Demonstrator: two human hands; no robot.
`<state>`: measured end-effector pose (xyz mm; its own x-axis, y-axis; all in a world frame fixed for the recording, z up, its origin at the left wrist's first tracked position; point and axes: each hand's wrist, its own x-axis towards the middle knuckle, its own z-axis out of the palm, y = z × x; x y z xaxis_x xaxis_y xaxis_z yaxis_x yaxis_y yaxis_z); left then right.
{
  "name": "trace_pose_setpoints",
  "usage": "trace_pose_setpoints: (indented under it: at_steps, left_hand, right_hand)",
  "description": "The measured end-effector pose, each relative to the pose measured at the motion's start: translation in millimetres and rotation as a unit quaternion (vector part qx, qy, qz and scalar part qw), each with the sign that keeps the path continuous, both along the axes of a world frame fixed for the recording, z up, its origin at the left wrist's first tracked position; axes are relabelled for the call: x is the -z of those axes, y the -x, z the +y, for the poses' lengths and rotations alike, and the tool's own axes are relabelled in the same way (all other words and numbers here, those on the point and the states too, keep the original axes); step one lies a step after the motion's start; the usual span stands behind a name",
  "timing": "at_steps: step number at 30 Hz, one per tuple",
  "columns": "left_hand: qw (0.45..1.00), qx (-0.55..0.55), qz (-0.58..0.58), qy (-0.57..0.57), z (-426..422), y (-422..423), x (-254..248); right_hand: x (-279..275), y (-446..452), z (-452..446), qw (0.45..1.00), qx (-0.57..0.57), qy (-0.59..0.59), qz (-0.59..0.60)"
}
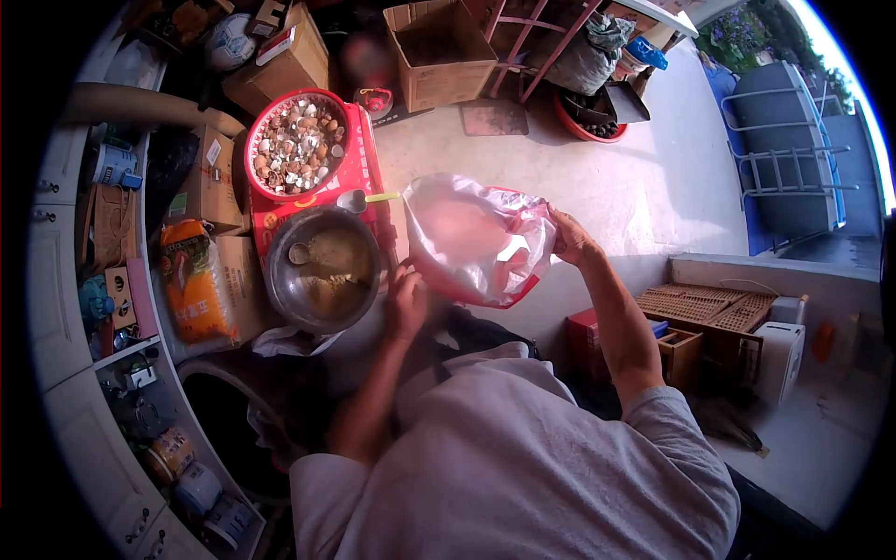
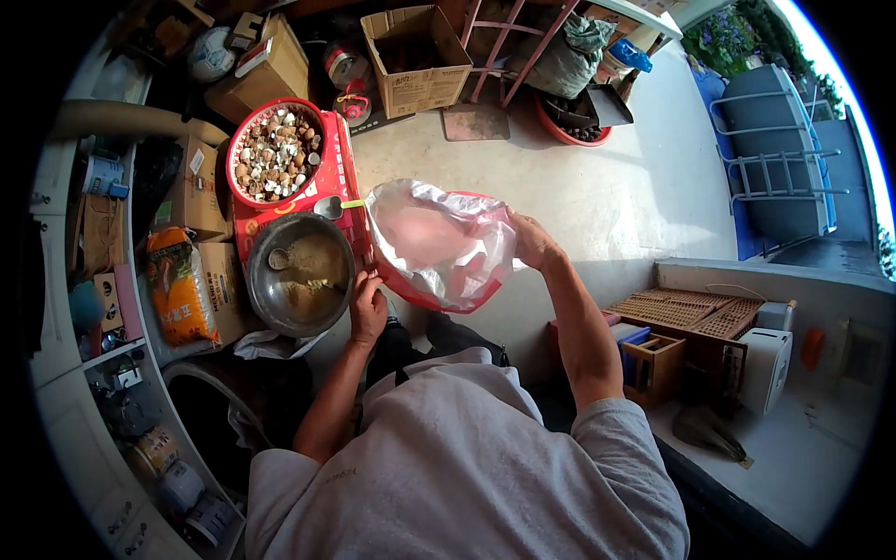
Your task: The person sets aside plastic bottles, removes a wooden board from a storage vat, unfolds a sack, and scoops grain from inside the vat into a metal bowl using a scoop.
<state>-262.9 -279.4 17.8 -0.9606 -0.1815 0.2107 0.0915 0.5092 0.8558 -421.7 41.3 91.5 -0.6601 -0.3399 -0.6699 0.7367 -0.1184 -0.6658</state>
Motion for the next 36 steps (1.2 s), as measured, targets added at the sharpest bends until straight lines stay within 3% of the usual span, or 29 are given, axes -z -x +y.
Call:
trace_pose_setpoints:
  at_steps: [2,3,5,7,9,11,13,15,16,18,21,22,24,27,29,30,31,33,35,36]
  left_hand:
    - [0.983,-0.106,-0.084,-0.122,-10,7,7]
    - [0.947,-0.105,-0.098,-0.288,-18,13,54]
    - [0.817,-0.094,-0.303,-0.481,-30,41,53]
    - [0.755,0.022,-0.371,-0.541,-31,65,46]
    - [0.726,0.122,-0.351,-0.579,-24,80,24]
    - [0.746,0.191,-0.289,-0.569,-25,90,21]
    - [0.635,0.204,-0.325,-0.670,-36,101,19]
    - [0.593,0.265,-0.339,-0.681,-52,108,25]
    - [0.581,0.273,-0.356,-0.679,-56,113,27]
    - [0.596,0.197,-0.432,-0.648,-59,124,-11]
    - [0.699,0.192,-0.383,-0.573,-66,123,-15]
    - [0.688,0.211,-0.391,-0.574,-70,126,-16]
    - [0.732,0.225,-0.358,-0.535,-66,125,-12]
    - [0.809,0.256,-0.307,-0.431,-67,119,-22]
    - [0.848,0.285,-0.298,-0.333,-72,120,-20]
    - [0.899,0.275,-0.240,-0.242,-66,120,-8]
    - [0.944,0.255,-0.153,-0.144,-60,119,3]
    - [0.975,0.141,-0.147,0.084,-46,121,-8]
    - [0.989,0.045,-0.078,0.114,-29,122,-12]
    - [0.990,0.010,-0.042,0.134,-20,126,-9]
  right_hand:
    - [-6,-1,2,0.999,-0.009,0.040,0.016]
    - [-11,-1,2,0.998,-0.014,0.058,0.024]
    - [-33,-5,-5,0.996,-0.019,0.079,0.027]
    - [-47,-8,-4,0.995,-0.048,0.079,0.023]
    - [-47,-9,0,0.997,-0.035,0.070,0.023]
    - [-47,-16,1,0.998,0.005,0.041,0.049]
    - [-59,-21,2,0.995,-0.026,-0.045,0.083]
    - [-71,-22,-3,0.977,-0.085,-0.150,0.126]
    - [-78,-23,-6,0.952,-0.119,-0.257,0.120]
    - [-77,-25,-11,0.910,-0.147,-0.359,0.148]
    - [-53,-27,-11,0.806,-0.177,-0.507,0.247]
    - [-45,-28,-12,0.780,-0.176,-0.539,0.265]
    - [-32,-30,-15,0.701,-0.167,-0.596,0.354]
    - [-25,-30,-15,0.690,-0.063,-0.664,0.281]
    - [-21,-30,-12,0.662,-0.051,-0.693,0.281]
    - [-22,-28,-14,0.644,-0.048,-0.713,0.273]
    - [-22,-25,-16,0.626,-0.043,-0.732,0.265]
    - [-24,-20,-21,0.609,-0.066,-0.759,0.218]
    - [-11,-15,-14,0.608,-0.050,-0.763,0.216]
    - [-9,-12,-12,0.640,-0.044,-0.741,0.199]
